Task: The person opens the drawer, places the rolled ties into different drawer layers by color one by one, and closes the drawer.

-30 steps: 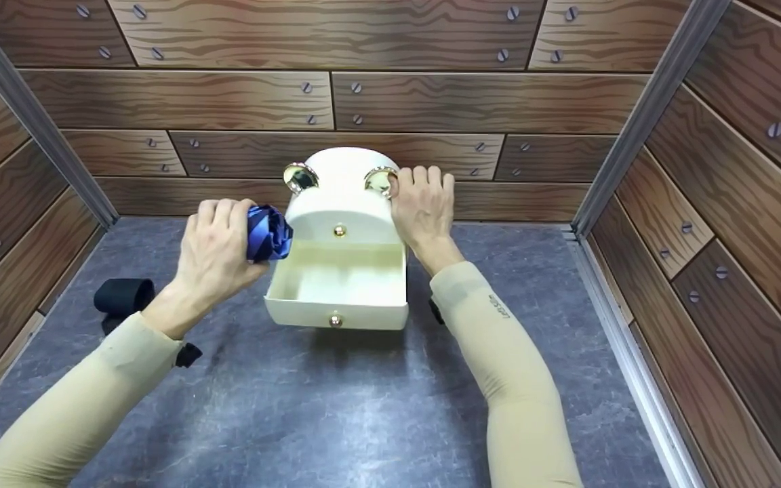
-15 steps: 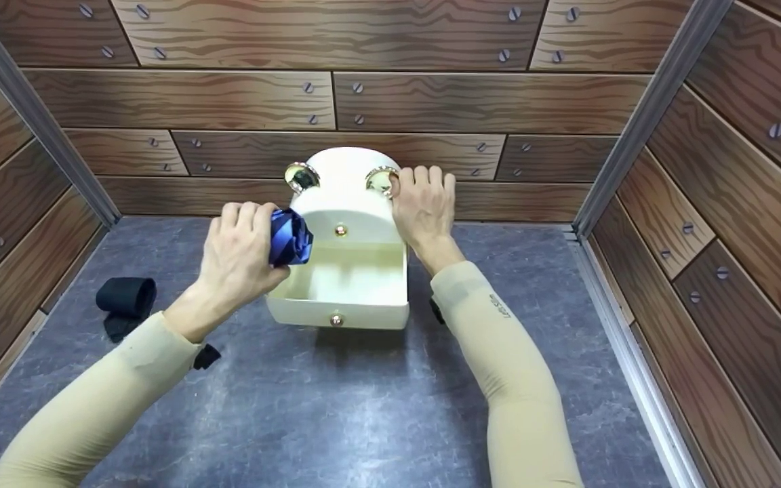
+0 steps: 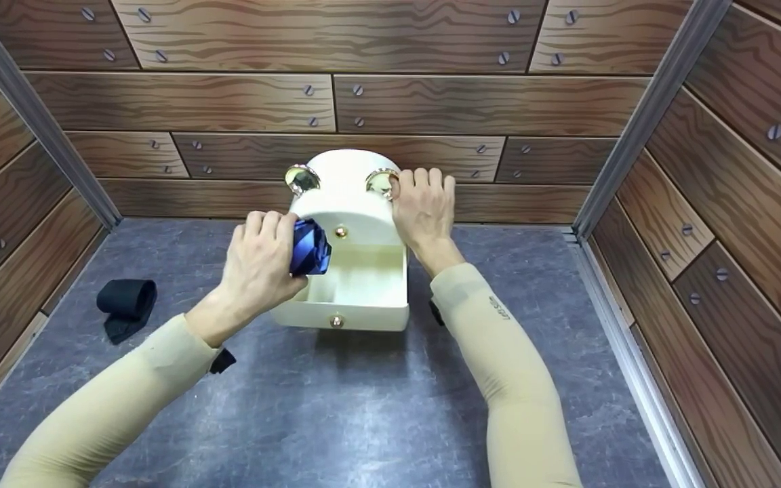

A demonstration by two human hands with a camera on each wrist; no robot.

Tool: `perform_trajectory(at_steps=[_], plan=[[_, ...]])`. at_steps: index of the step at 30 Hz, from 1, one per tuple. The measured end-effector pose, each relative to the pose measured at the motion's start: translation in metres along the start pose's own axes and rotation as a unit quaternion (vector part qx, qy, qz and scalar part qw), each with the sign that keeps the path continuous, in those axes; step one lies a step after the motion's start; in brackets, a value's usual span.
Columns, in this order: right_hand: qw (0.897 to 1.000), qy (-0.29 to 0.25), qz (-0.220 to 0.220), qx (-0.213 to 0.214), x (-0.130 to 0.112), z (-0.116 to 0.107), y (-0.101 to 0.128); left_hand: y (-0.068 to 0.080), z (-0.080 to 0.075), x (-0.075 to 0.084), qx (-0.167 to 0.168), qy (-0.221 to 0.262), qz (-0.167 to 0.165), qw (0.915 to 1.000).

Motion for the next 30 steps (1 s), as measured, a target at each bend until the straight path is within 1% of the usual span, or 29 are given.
perform_trajectory(at_steps=[5, 13, 20, 26, 30], plan=[[1.000, 0.002, 0.000, -0.002, 0.000, 0.000, 0.000, -0.001, 0.001, 0.007, -0.010, -0.002, 0.002, 0.9999], [1.000, -0.004, 0.003, 0.003, 0.000, 0.000, 0.000, -0.003, 0.003, 0.016, -0.008, 0.003, 0.010, 0.9999], [1.000, -0.001, 0.004, 0.000, 0.001, -0.001, 0.000, -0.007, 0.002, 0.024, -0.029, -0.007, 0.016, 0.9994], [1.000, -0.002, 0.001, 0.002, 0.001, 0.000, 0.000, -0.008, 0.002, 0.031, -0.030, -0.009, 0.020, 0.9993], [1.000, -0.005, -0.001, 0.002, 0.001, 0.000, -0.001, -0.009, 0.003, 0.035, -0.039, -0.009, 0.020, 0.9990]])
Point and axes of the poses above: each hand's wrist, its own y-axis away from the middle knuckle, its own z-axis out of the palm, x = y × z, the point moved 2 cm from there along -y, towards the middle knuckle, and after that the axes turned 6 degrees about z, right-handed, at the moved point
